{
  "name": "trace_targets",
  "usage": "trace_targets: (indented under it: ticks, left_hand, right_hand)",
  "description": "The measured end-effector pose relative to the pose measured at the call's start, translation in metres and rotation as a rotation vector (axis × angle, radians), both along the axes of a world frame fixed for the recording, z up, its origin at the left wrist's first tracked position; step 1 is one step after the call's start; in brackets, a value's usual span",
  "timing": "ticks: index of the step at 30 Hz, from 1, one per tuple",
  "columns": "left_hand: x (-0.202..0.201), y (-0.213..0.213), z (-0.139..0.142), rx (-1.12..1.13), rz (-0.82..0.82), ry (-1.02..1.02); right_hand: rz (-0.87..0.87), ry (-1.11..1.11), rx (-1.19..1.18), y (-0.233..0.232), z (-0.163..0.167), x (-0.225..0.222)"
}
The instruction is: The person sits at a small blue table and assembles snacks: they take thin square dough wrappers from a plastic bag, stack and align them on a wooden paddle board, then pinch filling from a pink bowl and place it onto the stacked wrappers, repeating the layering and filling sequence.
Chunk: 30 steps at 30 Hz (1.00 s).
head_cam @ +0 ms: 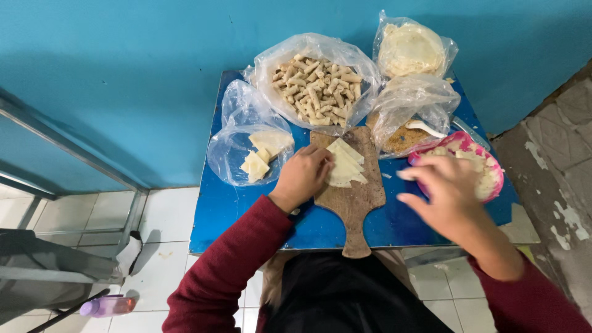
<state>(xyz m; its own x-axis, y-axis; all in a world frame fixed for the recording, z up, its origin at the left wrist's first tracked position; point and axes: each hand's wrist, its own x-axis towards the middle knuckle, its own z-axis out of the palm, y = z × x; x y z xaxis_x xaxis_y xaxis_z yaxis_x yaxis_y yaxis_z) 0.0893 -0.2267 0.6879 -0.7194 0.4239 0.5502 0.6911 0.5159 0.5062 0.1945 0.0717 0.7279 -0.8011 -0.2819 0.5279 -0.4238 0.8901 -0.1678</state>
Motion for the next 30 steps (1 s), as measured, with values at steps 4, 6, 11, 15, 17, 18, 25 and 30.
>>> trace_targets:
  ticks: [4, 6, 11, 15, 17, 18, 25, 30]
  left_hand:
    - [0.0, 0.0, -0.003, -0.007, 0.054, -0.057]
    - [0.001, 0.0, -0.003, 0.0, 0.074, -0.153]
    - [0.001, 0.003, -0.008, 0.053, 0.065, -0.061]
    - [0.001, 0.006, -0.013, 0.067, 0.073, -0.051]
    - [0.0, 0.006, -0.013, 0.07, 0.076, -0.059]
    - [0.0, 0.006, -0.013, 0.068, 0.075, -0.063]
    - [0.001, 0.006, -0.009, 0.049, 0.093, -0.094]
    - [0.002, 0.005, -0.009, 0.047, 0.094, -0.099]
  right_hand:
    - [0.086, -0.116, 0.096, -0.049, 0.006, -0.027]
    - [0.078, -0.141, 0.126, -0.068, 0.005, -0.044]
    - [0.068, -0.138, 0.299, -0.092, -0.008, -0.073]
    - [0.028, -0.016, 0.522, -0.091, -0.012, -0.072]
    - [-0.022, -0.059, 0.638, -0.086, -0.008, -0.068]
    - [-0.048, -0.124, 0.702, -0.083, -0.004, -0.066]
    - [0.022, 0.034, 0.646, -0.084, 0.002, -0.075]
    - [-0.018, 0.065, 0.835, -0.091, -0.022, -0.073]
